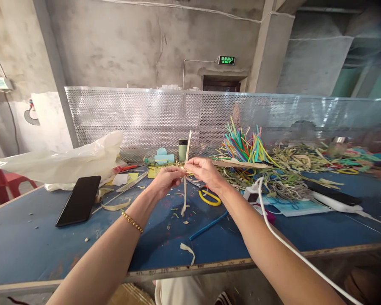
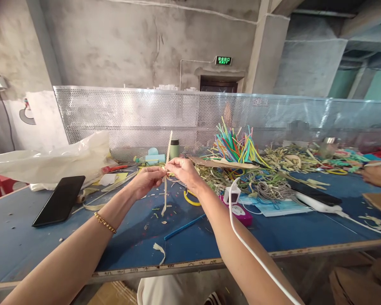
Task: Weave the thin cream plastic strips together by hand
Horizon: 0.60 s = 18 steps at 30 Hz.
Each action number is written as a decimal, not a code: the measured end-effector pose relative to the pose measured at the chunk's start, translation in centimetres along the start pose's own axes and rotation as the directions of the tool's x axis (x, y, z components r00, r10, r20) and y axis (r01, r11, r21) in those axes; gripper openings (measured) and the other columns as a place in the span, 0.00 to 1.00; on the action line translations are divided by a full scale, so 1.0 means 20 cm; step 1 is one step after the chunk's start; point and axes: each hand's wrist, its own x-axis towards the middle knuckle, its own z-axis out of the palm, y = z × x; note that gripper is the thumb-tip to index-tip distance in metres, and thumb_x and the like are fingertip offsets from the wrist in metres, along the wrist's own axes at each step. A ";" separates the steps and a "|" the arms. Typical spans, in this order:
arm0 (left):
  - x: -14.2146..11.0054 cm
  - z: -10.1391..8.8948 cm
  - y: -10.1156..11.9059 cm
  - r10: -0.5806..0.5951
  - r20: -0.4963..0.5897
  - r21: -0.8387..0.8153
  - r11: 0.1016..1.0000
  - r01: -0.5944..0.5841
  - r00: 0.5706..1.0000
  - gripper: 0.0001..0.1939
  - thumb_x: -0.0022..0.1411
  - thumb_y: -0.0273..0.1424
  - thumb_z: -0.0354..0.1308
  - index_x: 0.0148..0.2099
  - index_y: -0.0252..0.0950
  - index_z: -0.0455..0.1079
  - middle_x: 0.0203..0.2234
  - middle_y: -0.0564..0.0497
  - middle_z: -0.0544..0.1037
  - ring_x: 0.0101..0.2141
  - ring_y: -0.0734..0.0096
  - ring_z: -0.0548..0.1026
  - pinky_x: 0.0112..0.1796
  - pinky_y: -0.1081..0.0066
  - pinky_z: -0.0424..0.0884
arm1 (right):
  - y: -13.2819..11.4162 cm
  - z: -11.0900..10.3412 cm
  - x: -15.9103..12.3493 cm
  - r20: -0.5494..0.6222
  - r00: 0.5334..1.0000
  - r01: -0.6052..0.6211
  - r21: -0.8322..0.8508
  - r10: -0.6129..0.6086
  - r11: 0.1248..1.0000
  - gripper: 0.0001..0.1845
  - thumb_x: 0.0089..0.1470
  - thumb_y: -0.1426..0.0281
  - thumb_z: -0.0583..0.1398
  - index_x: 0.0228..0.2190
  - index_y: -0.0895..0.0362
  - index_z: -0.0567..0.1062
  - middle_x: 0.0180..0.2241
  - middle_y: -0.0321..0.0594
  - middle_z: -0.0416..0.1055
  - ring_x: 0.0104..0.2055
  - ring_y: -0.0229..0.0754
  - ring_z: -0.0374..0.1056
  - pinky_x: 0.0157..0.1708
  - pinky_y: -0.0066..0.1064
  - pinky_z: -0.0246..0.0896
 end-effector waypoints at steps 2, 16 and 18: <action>0.00 0.01 0.01 -0.025 0.020 -0.001 1.000 0.025 0.999 0.12 0.47 0.33 0.70 0.26 0.29 0.74 0.21 0.51 0.74 0.15 0.83 0.62 0.18 0.75 0.51 | -0.01 0.00 -0.01 0.011 1.000 0.004 0.006 -0.004 1.000 0.16 0.45 0.60 0.68 0.26 0.61 0.75 0.18 0.30 0.63 0.19 0.29 0.52 0.19 0.25 0.44; -0.01 0.04 0.01 -0.002 -0.034 -0.110 0.994 -0.002 0.999 0.14 0.50 0.33 0.69 0.24 0.31 0.69 0.14 0.54 0.69 0.13 0.82 0.64 0.16 0.76 0.54 | -0.02 0.00 -0.02 0.041 0.997 -0.060 0.065 0.058 0.996 0.15 0.49 0.60 0.66 0.28 0.59 0.73 0.13 0.23 0.49 0.15 0.27 0.40 0.15 0.25 0.29; -0.01 0.06 0.01 0.032 -0.087 -0.114 0.993 -0.042 0.996 0.14 0.49 0.32 0.69 0.23 0.33 0.67 0.13 0.56 0.67 0.12 0.82 0.63 0.15 0.76 0.52 | -0.01 0.00 -0.01 0.027 0.998 -0.053 0.080 0.051 0.995 0.15 0.48 0.60 0.66 0.29 0.59 0.73 0.13 0.23 0.49 0.15 0.27 0.40 0.15 0.24 0.30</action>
